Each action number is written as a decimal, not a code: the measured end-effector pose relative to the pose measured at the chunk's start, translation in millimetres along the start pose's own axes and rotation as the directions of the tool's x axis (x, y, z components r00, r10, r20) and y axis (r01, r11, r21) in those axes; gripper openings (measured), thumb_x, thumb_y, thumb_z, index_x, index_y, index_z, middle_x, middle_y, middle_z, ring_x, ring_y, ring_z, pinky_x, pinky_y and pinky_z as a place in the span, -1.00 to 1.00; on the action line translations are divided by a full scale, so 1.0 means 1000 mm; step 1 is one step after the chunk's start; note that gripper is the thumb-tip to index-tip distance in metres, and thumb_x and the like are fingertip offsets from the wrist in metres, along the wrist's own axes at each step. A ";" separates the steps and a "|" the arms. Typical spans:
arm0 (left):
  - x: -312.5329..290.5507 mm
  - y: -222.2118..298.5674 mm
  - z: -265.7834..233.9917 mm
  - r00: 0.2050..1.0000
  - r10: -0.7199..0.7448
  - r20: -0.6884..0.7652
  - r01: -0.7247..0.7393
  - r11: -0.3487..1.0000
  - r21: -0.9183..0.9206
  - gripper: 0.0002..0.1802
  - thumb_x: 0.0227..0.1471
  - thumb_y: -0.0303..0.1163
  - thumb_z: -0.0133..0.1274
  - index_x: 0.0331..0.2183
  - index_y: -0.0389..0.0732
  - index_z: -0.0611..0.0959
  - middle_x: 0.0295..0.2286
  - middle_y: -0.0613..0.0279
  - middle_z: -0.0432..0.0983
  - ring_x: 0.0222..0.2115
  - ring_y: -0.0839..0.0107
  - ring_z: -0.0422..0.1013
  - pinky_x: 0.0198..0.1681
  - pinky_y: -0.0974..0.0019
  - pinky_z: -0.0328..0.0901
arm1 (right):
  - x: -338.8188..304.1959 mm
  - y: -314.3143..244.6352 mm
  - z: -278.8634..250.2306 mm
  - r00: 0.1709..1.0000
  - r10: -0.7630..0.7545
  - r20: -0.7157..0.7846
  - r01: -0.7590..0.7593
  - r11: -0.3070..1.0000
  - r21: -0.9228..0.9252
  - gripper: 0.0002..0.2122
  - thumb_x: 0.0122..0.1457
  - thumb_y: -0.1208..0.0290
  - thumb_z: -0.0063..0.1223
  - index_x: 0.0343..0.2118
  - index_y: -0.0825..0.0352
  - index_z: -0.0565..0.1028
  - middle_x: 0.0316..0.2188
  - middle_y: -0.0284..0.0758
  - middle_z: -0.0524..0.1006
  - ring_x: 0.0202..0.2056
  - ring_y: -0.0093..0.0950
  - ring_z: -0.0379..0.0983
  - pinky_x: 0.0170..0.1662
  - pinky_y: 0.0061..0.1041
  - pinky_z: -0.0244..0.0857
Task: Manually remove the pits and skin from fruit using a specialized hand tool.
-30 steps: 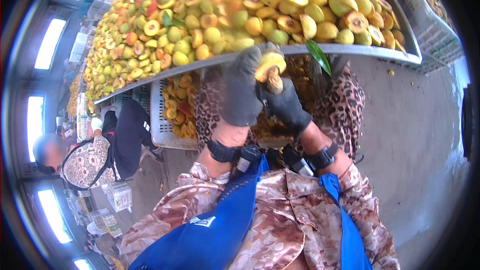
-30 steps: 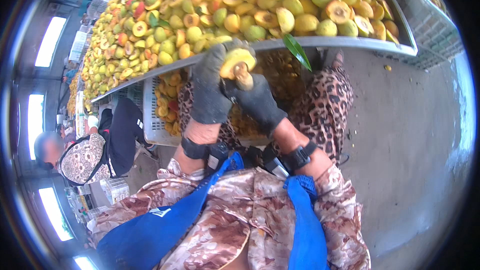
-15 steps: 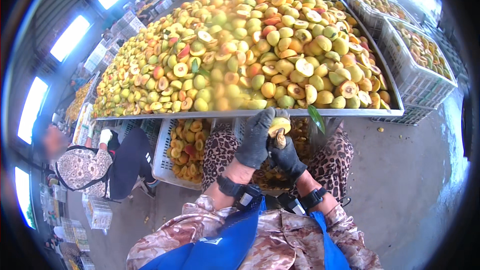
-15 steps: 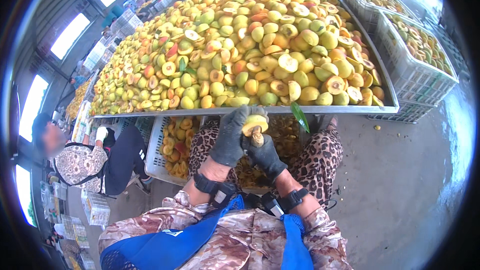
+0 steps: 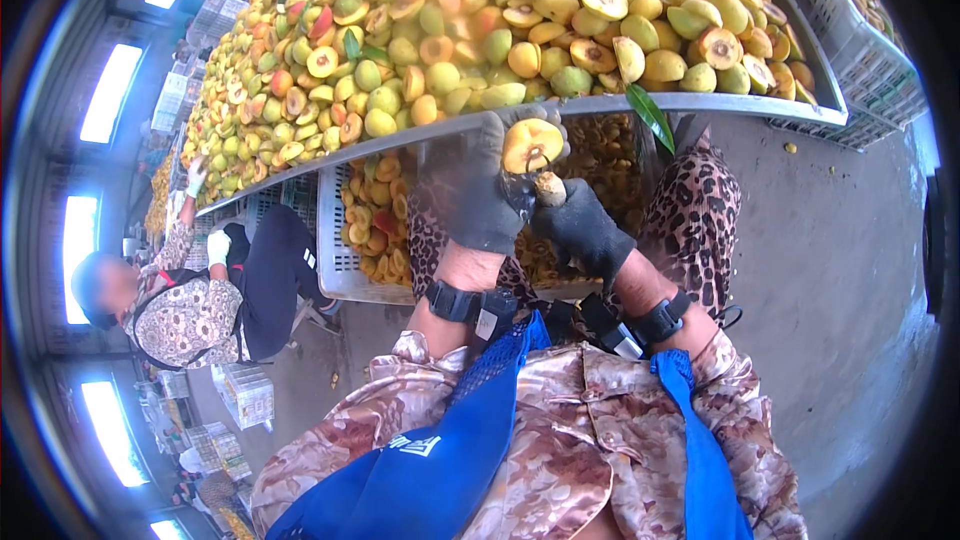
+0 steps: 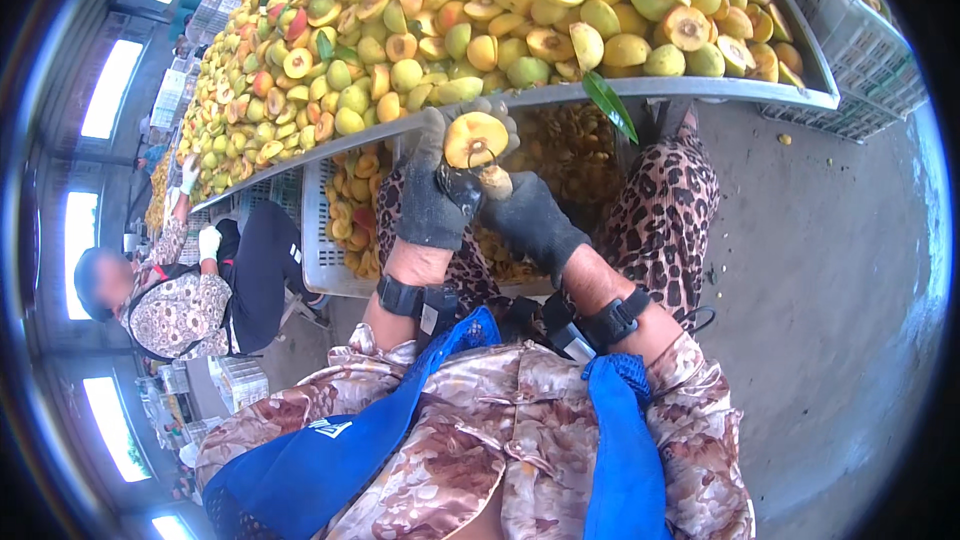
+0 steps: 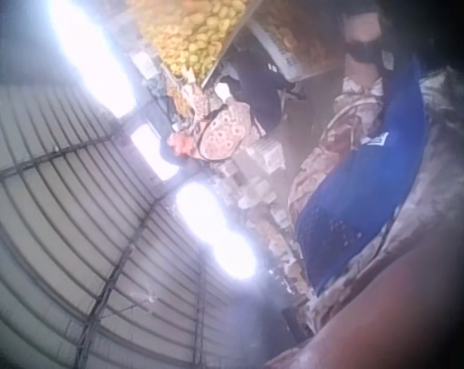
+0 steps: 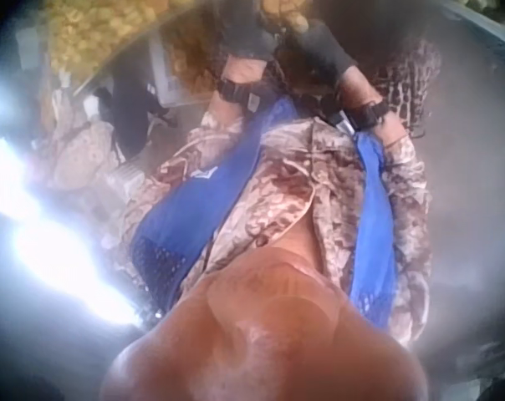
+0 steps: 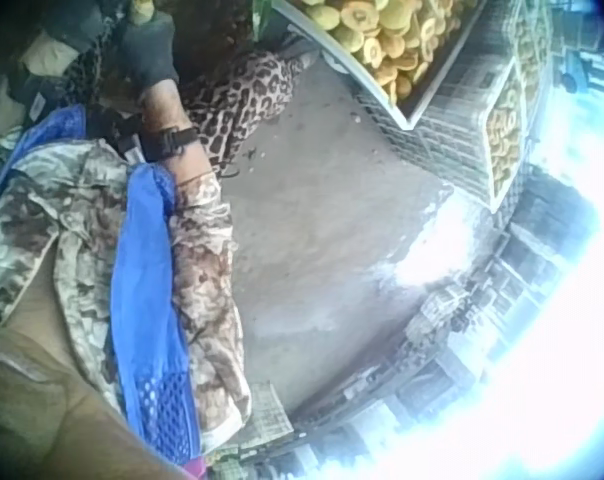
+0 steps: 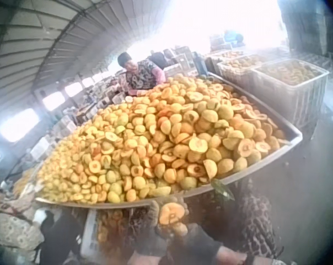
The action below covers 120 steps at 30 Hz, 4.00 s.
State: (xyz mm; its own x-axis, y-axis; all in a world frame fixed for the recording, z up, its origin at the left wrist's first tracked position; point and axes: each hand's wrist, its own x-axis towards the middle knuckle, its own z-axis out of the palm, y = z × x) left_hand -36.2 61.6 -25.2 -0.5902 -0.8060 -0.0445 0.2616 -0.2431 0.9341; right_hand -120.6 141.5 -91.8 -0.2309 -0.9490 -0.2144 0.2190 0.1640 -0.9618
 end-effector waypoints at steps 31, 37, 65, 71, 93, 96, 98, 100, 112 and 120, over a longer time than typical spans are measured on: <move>-0.002 0.017 -0.018 0.993 -0.099 0.058 0.071 0.929 0.364 -0.36 0.29 0.10 -0.14 -0.21 -0.36 0.65 -0.29 0.04 0.63 -0.31 0.33 0.56 -0.20 0.35 0.47 | -0.008 -0.013 -0.014 0.912 0.060 0.406 -0.100 0.992 0.080 -0.93 0.04 0.48 0.13 -0.42 0.33 0.54 -0.53 -0.54 0.46 -0.56 -0.71 0.34 -0.50 -0.65 0.23; -0.015 0.003 -0.011 0.998 0.045 -0.042 -0.043 0.998 0.040 -0.46 0.29 0.02 -0.07 -0.31 -0.33 0.64 -0.33 0.09 0.62 -0.32 0.34 0.55 -0.15 0.31 0.44 | -0.005 -0.004 0.004 0.967 0.021 0.253 -0.044 0.995 0.084 -0.88 0.06 0.45 0.17 -0.36 0.36 0.56 -0.50 -0.46 0.53 -0.49 -0.69 0.41 -0.40 -0.58 0.33; -0.022 0.031 0.038 0.990 -0.017 0.142 -0.008 0.985 0.172 -0.56 0.23 -0.10 0.00 -0.40 -0.32 0.64 -0.45 0.13 0.58 -0.40 0.31 0.57 -0.35 0.31 0.48 | -0.032 -0.021 -0.013 0.828 -0.140 0.543 -0.243 0.784 0.572 -0.85 -0.03 0.50 0.24 -0.36 0.34 0.54 -0.53 -0.39 0.50 -0.54 -0.62 0.38 -0.49 -0.60 0.26; -0.011 0.022 0.029 0.981 0.072 0.182 -0.084 0.995 0.062 -0.53 0.23 -0.09 0.02 -0.51 -0.30 0.60 -0.58 0.12 0.53 -0.53 0.28 0.53 -0.41 0.24 0.45 | -0.023 -0.023 -0.013 0.862 -0.301 0.408 0.094 0.886 0.455 -0.72 -0.02 0.53 0.26 -0.20 0.32 0.52 -0.38 -0.40 0.53 -0.39 -0.62 0.40 -0.32 -0.61 0.34; 0.038 0.079 -0.147 0.746 0.654 -0.126 -0.279 0.478 0.833 -0.74 0.23 -0.35 0.04 -0.25 -0.34 0.70 -0.25 0.18 0.63 -0.19 0.36 0.51 -0.04 0.29 0.36 | 0.015 -0.004 -0.004 0.985 -0.055 0.161 0.152 0.714 -0.683 -0.82 0.00 0.32 0.09 -0.42 0.32 0.61 -0.45 -0.02 0.59 -0.37 -0.02 0.56 -0.33 -0.20 0.39; 0.101 0.042 -0.083 0.849 0.520 0.089 -0.442 0.610 0.658 -0.63 0.22 -0.20 0.06 -0.11 -0.29 0.66 -0.21 0.22 0.61 -0.22 0.47 0.50 -0.15 0.39 0.40 | 0.023 0.011 -0.022 0.985 -0.131 0.113 0.163 0.924 -0.347 -0.79 -0.04 0.32 0.14 -0.43 0.38 0.58 -0.49 0.06 0.53 -0.42 -0.04 0.55 -0.34 -0.22 0.38; 0.145 0.020 -0.049 0.878 0.448 0.170 -0.455 0.668 0.589 -0.61 0.17 -0.17 0.13 -0.09 -0.26 0.63 -0.29 0.28 0.59 -0.42 0.58 0.46 -0.41 0.50 0.35 | 0.018 0.014 -0.019 0.975 -0.222 0.006 0.212 0.920 -0.329 -0.81 -0.04 0.37 0.15 -0.44 0.41 0.56 -0.53 0.02 0.54 -0.50 -0.14 0.54 -0.36 -0.28 0.37; 0.184 0.010 -0.012 0.943 0.284 0.174 -0.326 0.676 0.661 -0.63 0.12 -0.17 0.18 -0.17 -0.28 0.64 -0.35 0.26 0.57 -0.47 0.48 0.46 -0.41 0.41 0.33 | 0.020 0.013 -0.018 0.948 -0.211 -0.238 0.196 0.977 -0.087 -0.85 -0.02 0.44 0.14 -0.44 0.42 0.54 -0.58 -0.15 0.56 -0.55 -0.37 0.50 -0.39 -0.37 0.36; 0.164 0.019 0.042 0.921 0.301 0.247 -0.385 0.796 0.467 -0.70 0.03 -0.39 0.21 -0.19 -0.29 0.56 -0.32 0.22 0.52 -0.28 0.38 0.49 -0.21 0.30 0.42 | 0.013 0.004 -0.027 0.828 -0.342 -0.445 0.398 0.917 0.036 -0.95 0.06 0.54 0.17 -0.43 0.37 0.52 -0.56 -0.43 0.51 -0.50 -0.67 0.38 -0.39 -0.54 0.33; 0.051 0.021 0.016 0.983 0.097 0.153 -0.064 0.977 -0.203 -0.56 0.07 -0.38 0.03 -0.01 -0.33 0.44 -0.14 -0.04 0.50 -0.13 0.15 0.52 -0.08 0.16 0.48 | 0.007 -0.016 -0.009 0.853 -0.454 -0.256 0.458 0.888 -0.049 -0.89 0.09 0.48 0.14 -0.38 0.42 0.53 -0.56 -0.25 0.53 -0.50 -0.58 0.39 -0.38 -0.44 0.35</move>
State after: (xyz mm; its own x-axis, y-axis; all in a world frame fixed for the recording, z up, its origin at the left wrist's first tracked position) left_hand -73.0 23.8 -2.5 -0.6723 -0.7334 0.1009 0.4485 -0.2950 0.8437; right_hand -134.7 134.7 -79.6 -0.5394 -0.8154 0.2103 0.0421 -0.2755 -0.9604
